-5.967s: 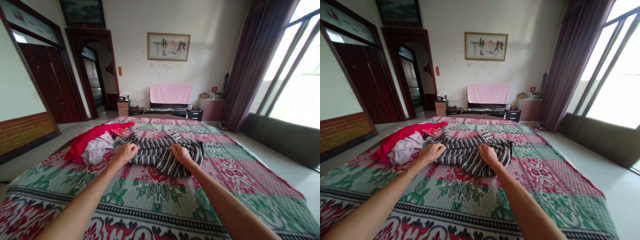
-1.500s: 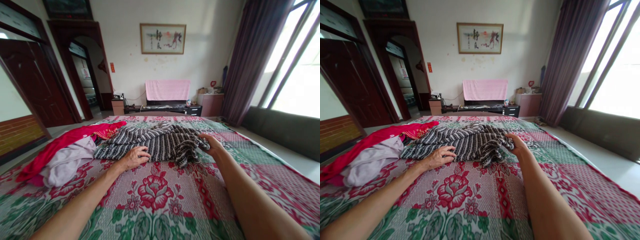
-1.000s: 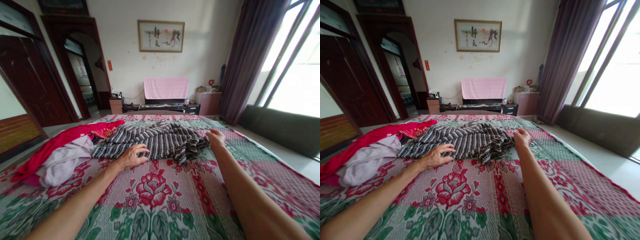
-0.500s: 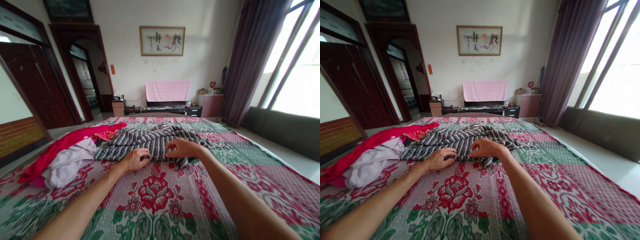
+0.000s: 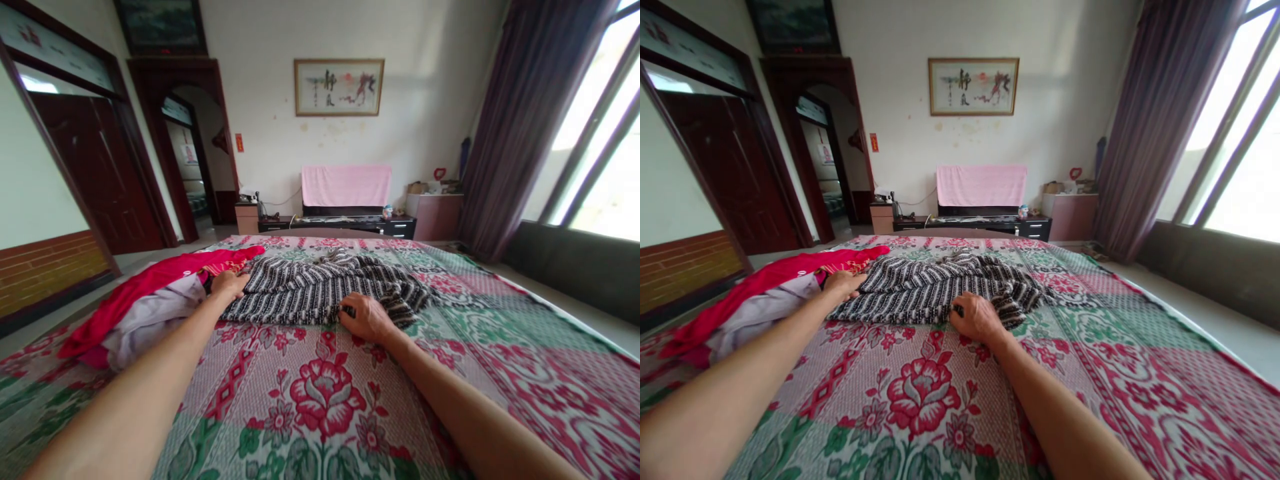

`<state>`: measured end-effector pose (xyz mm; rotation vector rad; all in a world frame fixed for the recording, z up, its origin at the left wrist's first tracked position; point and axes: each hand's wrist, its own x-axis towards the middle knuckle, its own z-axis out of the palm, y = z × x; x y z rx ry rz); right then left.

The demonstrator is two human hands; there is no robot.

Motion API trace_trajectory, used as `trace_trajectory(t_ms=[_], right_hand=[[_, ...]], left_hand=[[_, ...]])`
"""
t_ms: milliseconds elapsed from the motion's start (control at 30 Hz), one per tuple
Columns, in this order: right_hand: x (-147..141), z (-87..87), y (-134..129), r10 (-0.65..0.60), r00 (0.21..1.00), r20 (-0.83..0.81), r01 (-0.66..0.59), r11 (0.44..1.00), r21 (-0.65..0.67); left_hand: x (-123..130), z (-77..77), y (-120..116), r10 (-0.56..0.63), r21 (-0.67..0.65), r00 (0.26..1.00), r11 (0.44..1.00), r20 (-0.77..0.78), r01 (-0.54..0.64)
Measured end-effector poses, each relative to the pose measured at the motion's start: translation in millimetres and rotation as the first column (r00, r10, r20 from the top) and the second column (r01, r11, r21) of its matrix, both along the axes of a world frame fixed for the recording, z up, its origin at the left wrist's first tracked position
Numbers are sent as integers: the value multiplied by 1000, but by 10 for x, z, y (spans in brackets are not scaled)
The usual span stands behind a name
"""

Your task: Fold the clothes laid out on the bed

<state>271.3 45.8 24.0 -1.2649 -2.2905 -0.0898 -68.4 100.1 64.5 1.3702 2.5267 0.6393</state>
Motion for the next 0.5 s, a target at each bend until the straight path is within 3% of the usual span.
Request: trace_trajectory(t_ms=[67, 133, 300, 367, 433, 500], right_hand=[[0, 5, -5, -4, 1000, 0, 4, 1000, -3], [-2, 6, -6, -10, 1000, 0, 10, 1000, 2], [-8, -1, 1, -14, 1000, 0, 14, 1000, 15], [-9, -2, 2, -20, 1000, 1, 20, 1000, 10], [-10, -3, -1, -24, 1000, -2, 24, 1000, 6], [-10, -2, -5, -24, 1000, -9, 24, 1000, 7]], left_hand=[[-4, 37, 64, 66, -41, 993, 997, 101, -62], [-8, 32, 104, 76, -37, 992, 997, 101, -73], [-58, -29, 198, -27, -152, 993, 988, -119, 9], [-61, -28, 232, -46, -191, 989, 981, -137, 19], [-50, -13, 250, -23, -177, 992, 984, -123, 0], [-37, 2, 251, 20, -68, 994, 997, -108, -27]])
